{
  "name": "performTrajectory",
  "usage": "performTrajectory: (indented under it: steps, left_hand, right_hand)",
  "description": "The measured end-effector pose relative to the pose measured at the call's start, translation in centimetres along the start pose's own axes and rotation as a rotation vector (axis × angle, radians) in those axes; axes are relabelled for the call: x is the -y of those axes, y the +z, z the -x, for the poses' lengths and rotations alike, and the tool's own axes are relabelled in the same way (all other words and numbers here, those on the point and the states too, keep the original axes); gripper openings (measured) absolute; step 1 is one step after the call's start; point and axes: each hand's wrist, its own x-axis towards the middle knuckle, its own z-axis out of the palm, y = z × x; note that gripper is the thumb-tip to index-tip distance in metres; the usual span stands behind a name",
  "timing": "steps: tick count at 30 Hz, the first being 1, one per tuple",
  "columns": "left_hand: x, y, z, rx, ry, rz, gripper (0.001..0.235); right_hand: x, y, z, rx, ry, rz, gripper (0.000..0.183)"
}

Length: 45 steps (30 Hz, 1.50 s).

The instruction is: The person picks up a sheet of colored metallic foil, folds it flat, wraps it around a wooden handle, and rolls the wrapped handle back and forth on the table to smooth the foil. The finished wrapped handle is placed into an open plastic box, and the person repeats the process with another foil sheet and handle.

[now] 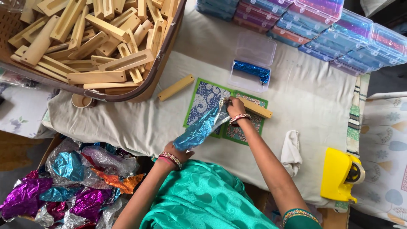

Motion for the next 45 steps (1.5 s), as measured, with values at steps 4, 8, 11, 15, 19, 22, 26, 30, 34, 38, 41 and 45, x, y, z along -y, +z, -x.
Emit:
performTrajectory:
  steps: [4,8,11,15,19,22,26,30,34,38,41,45]
  left_hand:
    - [-5.4,-6.6,-0.1,0.141,0.038,0.251,0.045]
    - [-8.0,-8.1,-3.5,-0.282,0.065,0.676,0.063]
    - [-8.6,-6.3,-7.0,-0.442,0.071,0.517,0.088]
    - [-6.4,0.2,-13.7,-0.336,-0.019,0.250,0.127]
    - [-5.5,-1.1,-15.3,-0.432,-0.033,0.171,0.126]
    - [-4.8,-1.2,-16.1,-0.279,-0.047,0.109,0.107]
    - [-2.5,2.3,-19.3,-0.300,-0.142,0.325,0.061]
    - [-0.4,5.4,-20.7,-0.525,-0.207,0.514,0.042]
    - [1.1,6.1,-22.0,-0.543,-0.201,0.534,0.036]
    - [2.6,5.5,-22.1,-0.473,-0.323,0.558,0.029]
    - [3.3,5.6,-22.7,-0.451,-0.355,0.576,0.029]
    - [3.9,5.6,-23.4,-0.435,-0.363,0.566,0.032]
  right_hand:
    - [-0.2,-0.3,1.0,-0.080,-0.267,0.230,0.019]
    - [0.6,-1.3,1.5,-0.039,-0.352,0.214,0.026]
    - [1.9,-1.9,1.9,0.001,-0.375,0.325,0.017]
    - [3.5,-2.8,2.4,0.098,-0.506,0.245,0.017]
    - [3.5,-4.1,4.1,0.098,-0.555,0.104,0.018]
    - [4.4,-5.7,7.0,0.112,-0.456,0.121,0.022]
    - [4.3,-6.3,11.4,-0.364,-0.597,0.292,0.024]
    - [3.9,-2.3,16.9,-0.254,-0.737,0.054,0.042]
    - [1.0,2.3,15.0,-0.205,-0.675,0.225,0.050]
    - [-3.9,2.2,13.2,-0.333,-0.499,0.535,0.064]
    - [-5.6,-0.7,13.5,-0.333,-0.419,0.589,0.066]
    - [-6.3,-2.5,14.3,-0.350,-0.341,0.595,0.060]
